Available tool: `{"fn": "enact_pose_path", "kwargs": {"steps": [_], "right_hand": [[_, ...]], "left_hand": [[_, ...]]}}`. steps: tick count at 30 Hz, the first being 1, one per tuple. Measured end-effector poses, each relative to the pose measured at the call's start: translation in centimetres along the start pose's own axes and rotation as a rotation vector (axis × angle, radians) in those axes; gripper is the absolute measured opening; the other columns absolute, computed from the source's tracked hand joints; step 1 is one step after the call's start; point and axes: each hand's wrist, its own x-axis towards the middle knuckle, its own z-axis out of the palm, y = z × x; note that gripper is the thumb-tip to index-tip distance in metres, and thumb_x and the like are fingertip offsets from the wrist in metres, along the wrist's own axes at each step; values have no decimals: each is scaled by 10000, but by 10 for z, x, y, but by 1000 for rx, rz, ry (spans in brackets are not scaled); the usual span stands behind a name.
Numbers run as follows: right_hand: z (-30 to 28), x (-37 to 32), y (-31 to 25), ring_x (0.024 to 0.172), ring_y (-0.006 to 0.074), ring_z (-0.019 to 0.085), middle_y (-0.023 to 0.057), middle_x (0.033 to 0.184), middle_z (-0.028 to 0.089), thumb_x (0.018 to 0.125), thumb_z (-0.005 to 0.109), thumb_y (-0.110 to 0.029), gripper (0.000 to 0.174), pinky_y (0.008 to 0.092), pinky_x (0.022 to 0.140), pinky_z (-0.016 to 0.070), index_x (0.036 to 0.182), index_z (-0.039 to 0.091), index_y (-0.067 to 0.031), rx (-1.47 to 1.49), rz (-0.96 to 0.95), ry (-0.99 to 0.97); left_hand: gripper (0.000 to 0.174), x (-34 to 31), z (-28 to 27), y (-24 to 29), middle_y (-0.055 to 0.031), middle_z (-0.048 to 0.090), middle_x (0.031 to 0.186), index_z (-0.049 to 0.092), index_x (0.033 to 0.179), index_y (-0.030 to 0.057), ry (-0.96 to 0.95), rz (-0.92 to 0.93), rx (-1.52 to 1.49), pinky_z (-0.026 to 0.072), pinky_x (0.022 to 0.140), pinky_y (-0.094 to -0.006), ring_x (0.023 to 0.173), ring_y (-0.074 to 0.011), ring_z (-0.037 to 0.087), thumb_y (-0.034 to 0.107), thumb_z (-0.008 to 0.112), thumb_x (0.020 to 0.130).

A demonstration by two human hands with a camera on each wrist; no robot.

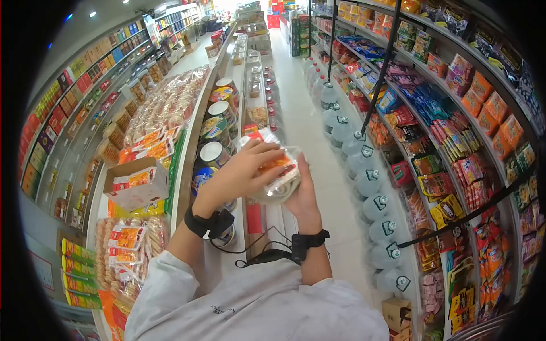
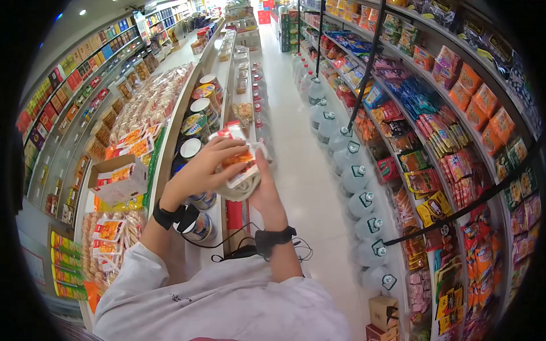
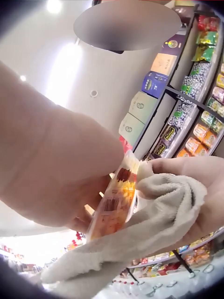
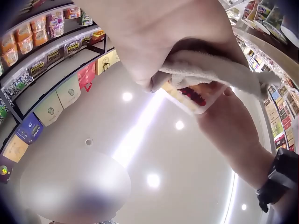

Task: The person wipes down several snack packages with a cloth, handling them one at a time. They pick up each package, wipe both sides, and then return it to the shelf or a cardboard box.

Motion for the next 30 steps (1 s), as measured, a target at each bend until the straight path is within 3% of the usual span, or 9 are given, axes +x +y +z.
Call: {"fn": "enact_pose_path", "kwargs": {"steps": [4,7,8,11,12,17,25,27,30], "right_hand": [[-3,9,0,1117,208,622,109,1214,613,960,615,-86,352,357,899,559,1293,516,-27,-252,-211,218],[-13,14,6,1079,184,626,85,1177,624,962,610,-80,329,337,875,552,1276,526,-22,-361,-374,308],[-10,15,5,1056,157,622,70,1165,624,964,608,-77,330,308,855,536,1279,525,-22,-398,-394,286],[-9,21,18,1011,120,611,67,1124,634,962,628,-113,291,274,827,514,1224,561,-7,-581,-436,289],[-11,23,24,1018,115,605,63,1136,631,962,630,-122,298,273,827,513,1229,561,-9,-725,-448,253],[-7,19,32,1024,89,579,56,1163,623,961,642,-164,301,263,833,497,1210,579,-7,-1032,-264,233],[-14,23,14,1132,153,573,70,1280,580,1005,572,-250,436,316,957,463,1353,479,-4,-528,-573,498],[-21,20,22,1191,197,553,96,1320,565,1007,565,-268,503,357,1017,428,1404,432,11,-552,-533,475],[-3,14,76,1270,284,487,175,1399,488,1044,384,-291,488,390,1055,370,1407,408,35,-1224,-611,221]], "left_hand": [[566,2,0,-11,-203,483,1406,518,1356,5,388,-62,-84,328,1116,-392,1336,-316,444,159,730,855],[710,3,0,-10,-224,450,1427,398,1427,-29,782,-112,21,345,1104,-386,1338,-287,444,194,750,852],[821,0,9,-23,-229,462,1402,259,1464,-76,670,-195,-60,389,1068,-382,1273,-290,490,271,723,882],[713,0,20,-23,-169,532,1349,351,1430,-46,368,-253,-887,423,1033,-343,1199,-223,548,311,693,917],[573,-6,17,-18,-123,595,1278,425,1387,-24,283,-347,-849,464,987,-313,1113,-168,598,302,633,964],[416,-7,22,-25,-131,565,1351,437,1395,-7,488,-337,-1241,473,1021,-345,1212,-209,576,188,489,1031],[409,-6,9,-29,-137,537,1392,409,1401,3,695,-235,-1315,484,1036,-398,1240,-260,566,140,483,1023],[454,-4,17,-34,-110,557,1352,416,1405,42,593,-330,-1392,529,937,-380,1155,-223,607,293,485,1032],[638,4,39,-14,-35,614,1135,458,1364,102,491,-612,-1522,553,774,-340,976,-161,631,602,476,967]]}}
